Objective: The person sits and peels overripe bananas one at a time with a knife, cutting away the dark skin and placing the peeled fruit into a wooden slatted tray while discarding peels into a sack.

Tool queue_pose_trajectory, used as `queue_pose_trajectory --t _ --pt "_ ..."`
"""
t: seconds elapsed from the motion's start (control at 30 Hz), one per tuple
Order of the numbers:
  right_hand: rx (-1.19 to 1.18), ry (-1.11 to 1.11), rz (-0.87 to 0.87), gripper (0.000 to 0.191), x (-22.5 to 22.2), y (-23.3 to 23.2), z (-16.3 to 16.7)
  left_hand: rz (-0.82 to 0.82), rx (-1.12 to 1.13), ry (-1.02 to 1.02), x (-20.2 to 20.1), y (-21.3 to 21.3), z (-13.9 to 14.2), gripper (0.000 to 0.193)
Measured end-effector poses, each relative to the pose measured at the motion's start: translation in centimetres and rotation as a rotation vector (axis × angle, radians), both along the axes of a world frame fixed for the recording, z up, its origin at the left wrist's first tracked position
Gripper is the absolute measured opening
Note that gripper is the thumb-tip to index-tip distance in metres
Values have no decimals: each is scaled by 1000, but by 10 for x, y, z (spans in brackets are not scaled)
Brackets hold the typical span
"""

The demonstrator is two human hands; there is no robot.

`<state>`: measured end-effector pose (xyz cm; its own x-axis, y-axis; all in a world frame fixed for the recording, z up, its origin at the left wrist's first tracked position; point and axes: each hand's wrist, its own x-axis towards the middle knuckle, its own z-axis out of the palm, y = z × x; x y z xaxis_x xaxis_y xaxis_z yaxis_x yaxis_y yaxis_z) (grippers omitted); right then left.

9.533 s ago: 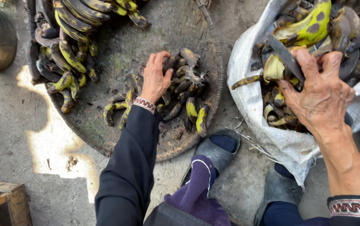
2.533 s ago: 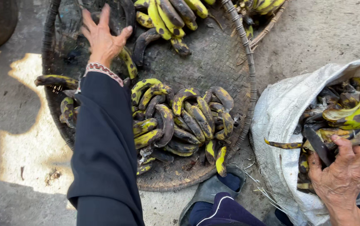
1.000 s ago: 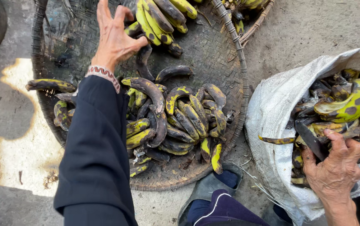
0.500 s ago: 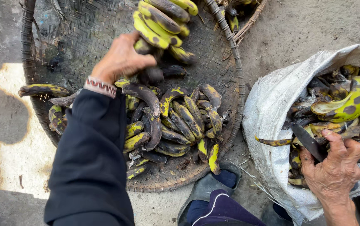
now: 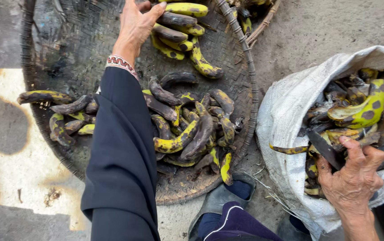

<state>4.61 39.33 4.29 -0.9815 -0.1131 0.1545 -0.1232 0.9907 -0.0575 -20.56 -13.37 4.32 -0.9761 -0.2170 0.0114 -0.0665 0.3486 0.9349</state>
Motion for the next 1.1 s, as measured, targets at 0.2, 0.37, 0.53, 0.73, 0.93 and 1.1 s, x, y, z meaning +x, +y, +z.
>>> queue_pose_trajectory --t 0.2,0.37,0.53,0.73,0.93,1.1 --pt "35 -16 -10 70 3 1 -3 45 280 -231 23 10 2 46" --pt "54 -5 31 70 2 3 -6 42 310 -327 51 19 2 60" --pt "88 -4 -2 67 1 1 -6 -68 736 -360 73 32 -13 66" --pt "20 4 19 67 2 -1 -2 -154 760 -244 125 37 -22 57" --pt "12 6 13 67 4 2 -2 -184 -309 -641 201 -8 46 34" --pt "47 17 16 66 4 1 -4 -256 -944 -122 215 5 79 21"
